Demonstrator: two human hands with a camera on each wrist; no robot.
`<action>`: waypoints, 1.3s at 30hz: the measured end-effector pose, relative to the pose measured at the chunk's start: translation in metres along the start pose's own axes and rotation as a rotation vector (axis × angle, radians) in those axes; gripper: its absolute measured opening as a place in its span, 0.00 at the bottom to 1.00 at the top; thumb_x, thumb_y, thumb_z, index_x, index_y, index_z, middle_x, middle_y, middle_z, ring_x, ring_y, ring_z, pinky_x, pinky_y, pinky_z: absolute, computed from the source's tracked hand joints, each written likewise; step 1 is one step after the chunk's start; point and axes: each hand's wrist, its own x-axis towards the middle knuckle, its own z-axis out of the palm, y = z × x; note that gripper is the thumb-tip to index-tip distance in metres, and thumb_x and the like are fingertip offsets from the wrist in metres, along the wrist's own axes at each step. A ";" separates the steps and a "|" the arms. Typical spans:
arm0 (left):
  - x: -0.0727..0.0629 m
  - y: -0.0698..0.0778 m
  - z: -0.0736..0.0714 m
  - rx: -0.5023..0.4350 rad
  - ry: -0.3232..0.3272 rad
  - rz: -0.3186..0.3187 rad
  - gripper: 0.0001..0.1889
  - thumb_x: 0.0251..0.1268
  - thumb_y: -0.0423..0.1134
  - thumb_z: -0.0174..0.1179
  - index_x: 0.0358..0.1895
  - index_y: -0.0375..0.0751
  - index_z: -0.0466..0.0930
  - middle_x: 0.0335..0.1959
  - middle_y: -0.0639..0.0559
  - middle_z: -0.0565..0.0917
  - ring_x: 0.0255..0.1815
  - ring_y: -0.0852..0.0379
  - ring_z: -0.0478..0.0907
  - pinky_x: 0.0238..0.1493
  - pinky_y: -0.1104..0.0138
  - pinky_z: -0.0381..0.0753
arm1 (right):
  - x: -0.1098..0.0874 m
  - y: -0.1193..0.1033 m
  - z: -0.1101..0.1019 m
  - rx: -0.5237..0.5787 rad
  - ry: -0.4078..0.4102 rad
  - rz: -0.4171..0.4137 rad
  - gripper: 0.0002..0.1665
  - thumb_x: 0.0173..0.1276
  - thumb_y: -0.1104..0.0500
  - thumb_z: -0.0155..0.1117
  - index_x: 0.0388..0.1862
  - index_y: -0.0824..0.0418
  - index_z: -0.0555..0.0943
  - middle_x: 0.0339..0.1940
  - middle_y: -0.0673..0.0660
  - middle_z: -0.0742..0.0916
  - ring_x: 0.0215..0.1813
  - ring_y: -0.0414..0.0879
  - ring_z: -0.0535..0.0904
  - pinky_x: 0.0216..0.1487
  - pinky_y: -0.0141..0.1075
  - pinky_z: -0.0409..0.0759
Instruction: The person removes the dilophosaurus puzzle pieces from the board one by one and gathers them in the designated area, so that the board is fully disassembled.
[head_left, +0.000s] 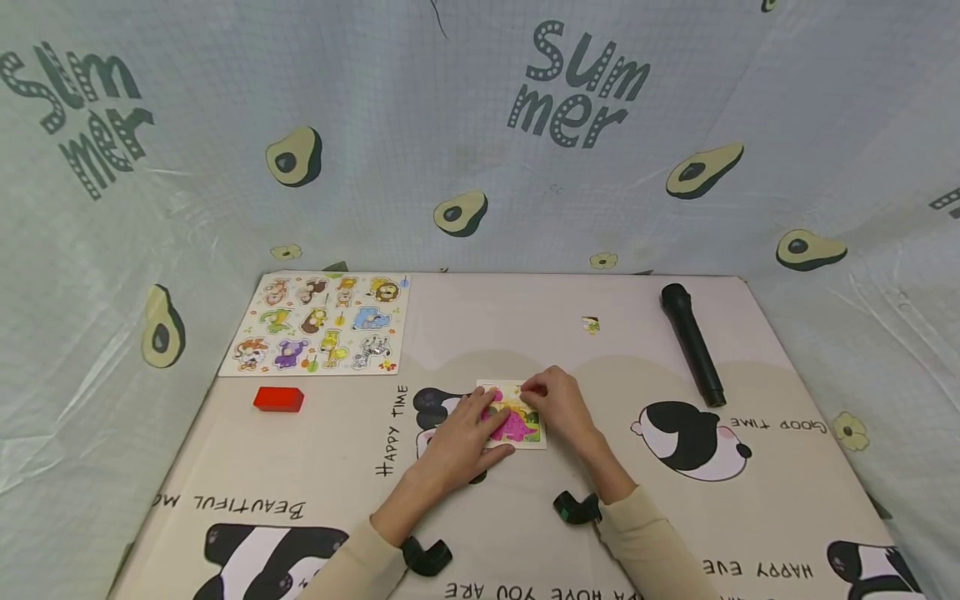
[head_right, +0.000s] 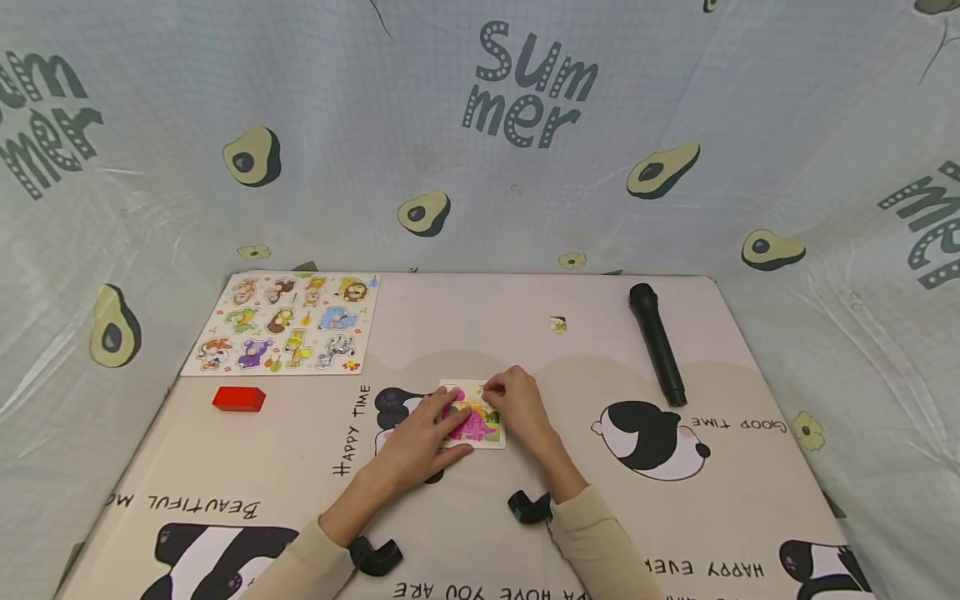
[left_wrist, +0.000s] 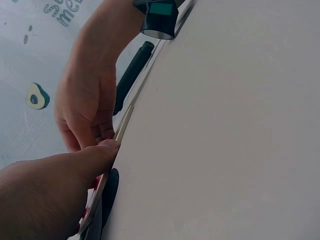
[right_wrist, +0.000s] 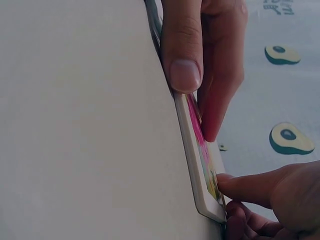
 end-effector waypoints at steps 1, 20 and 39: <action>0.000 0.000 0.000 -0.002 -0.001 0.000 0.32 0.68 0.62 0.58 0.67 0.47 0.77 0.75 0.43 0.68 0.78 0.42 0.63 0.78 0.52 0.64 | 0.000 -0.001 0.000 0.002 -0.002 0.003 0.04 0.65 0.62 0.71 0.35 0.63 0.89 0.34 0.56 0.82 0.36 0.44 0.75 0.37 0.34 0.75; 0.000 0.001 0.000 -0.020 0.004 -0.003 0.31 0.68 0.61 0.60 0.67 0.47 0.77 0.73 0.41 0.69 0.77 0.41 0.64 0.77 0.52 0.65 | 0.002 -0.004 0.003 -0.046 -0.070 0.024 0.06 0.69 0.61 0.67 0.37 0.64 0.83 0.36 0.56 0.78 0.35 0.44 0.72 0.37 0.34 0.73; 0.000 0.001 0.001 -0.011 0.027 0.016 0.30 0.67 0.59 0.62 0.66 0.46 0.78 0.72 0.40 0.70 0.76 0.39 0.65 0.76 0.50 0.67 | 0.002 -0.003 0.002 -0.020 -0.070 0.005 0.06 0.71 0.60 0.66 0.39 0.63 0.83 0.35 0.55 0.81 0.35 0.43 0.73 0.36 0.33 0.72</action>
